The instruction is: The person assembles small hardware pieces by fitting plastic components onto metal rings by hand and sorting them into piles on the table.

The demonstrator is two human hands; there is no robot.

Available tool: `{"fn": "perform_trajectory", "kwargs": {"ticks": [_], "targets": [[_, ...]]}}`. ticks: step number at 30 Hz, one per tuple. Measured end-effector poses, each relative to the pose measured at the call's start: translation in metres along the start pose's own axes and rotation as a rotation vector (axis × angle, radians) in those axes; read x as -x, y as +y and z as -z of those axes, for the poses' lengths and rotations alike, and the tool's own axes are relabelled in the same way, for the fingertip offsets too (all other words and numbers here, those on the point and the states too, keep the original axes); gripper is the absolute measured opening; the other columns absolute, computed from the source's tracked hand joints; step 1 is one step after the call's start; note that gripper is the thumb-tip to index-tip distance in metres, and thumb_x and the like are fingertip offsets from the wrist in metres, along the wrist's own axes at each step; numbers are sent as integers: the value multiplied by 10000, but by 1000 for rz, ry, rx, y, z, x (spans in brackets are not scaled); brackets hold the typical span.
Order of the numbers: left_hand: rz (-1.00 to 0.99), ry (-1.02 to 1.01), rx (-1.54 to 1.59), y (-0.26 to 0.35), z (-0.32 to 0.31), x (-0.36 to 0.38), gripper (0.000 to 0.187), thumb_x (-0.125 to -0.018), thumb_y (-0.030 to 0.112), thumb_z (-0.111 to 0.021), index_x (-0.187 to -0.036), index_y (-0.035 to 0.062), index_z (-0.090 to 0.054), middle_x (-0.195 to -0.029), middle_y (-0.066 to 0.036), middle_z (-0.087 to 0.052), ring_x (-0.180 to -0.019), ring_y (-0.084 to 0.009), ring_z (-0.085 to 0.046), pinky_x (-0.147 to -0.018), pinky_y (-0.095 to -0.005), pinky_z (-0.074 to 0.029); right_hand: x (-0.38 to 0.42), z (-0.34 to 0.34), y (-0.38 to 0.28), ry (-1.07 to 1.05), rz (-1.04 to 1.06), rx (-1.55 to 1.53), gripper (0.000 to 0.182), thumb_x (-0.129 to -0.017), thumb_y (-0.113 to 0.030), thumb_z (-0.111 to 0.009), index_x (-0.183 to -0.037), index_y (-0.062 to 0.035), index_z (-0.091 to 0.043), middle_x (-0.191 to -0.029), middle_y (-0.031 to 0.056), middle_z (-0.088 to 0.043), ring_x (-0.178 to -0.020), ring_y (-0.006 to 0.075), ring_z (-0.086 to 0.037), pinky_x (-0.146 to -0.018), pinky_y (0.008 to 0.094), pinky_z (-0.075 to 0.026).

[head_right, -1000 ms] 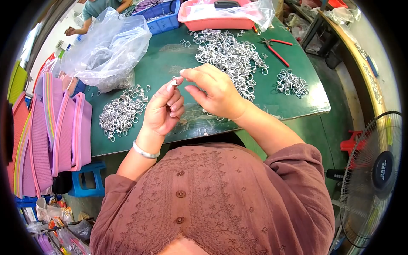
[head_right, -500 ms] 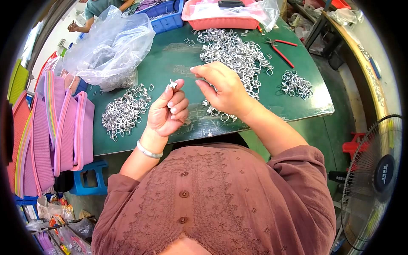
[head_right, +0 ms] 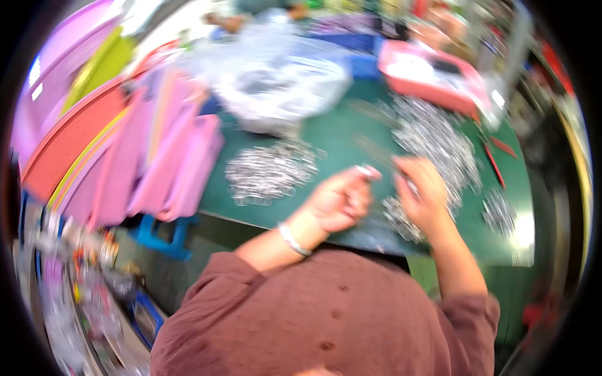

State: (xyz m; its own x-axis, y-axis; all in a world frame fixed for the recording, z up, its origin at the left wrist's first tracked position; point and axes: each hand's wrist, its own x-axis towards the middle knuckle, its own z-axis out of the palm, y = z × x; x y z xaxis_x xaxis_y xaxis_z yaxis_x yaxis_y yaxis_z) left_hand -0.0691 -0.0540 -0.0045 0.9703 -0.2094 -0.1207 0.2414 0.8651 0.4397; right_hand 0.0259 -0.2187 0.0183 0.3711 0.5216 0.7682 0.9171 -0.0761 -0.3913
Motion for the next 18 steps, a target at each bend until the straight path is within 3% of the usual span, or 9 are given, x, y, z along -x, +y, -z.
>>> {"fn": "perform_trajectory", "kwargs": {"ticks": [5, 18], "targets": [[-60, 58, -32, 2, 2, 3, 150, -876, 247, -528, -856, 101, -558, -588, 67, -412, -522, -40, -386, -425, -169, -278, 4, -6, 5, -25, -48, -42, 244, -731, 103, -529, -962, 29, -556, -846, 148, -570, -742, 258, -560, -676, 310, -457], [-193, 139, -82, 3, -13, 36, 134, -811, 230, -561, -738, 118, -556, -625, 39, -481, -560, -76, -443, -456, -209, -325, -11, 0, -28, -74, 75, -83, 170, -742, 105, -522, -893, 30, -540, -799, 140, -551, -719, 261, -546, -655, 312, -436]]}}
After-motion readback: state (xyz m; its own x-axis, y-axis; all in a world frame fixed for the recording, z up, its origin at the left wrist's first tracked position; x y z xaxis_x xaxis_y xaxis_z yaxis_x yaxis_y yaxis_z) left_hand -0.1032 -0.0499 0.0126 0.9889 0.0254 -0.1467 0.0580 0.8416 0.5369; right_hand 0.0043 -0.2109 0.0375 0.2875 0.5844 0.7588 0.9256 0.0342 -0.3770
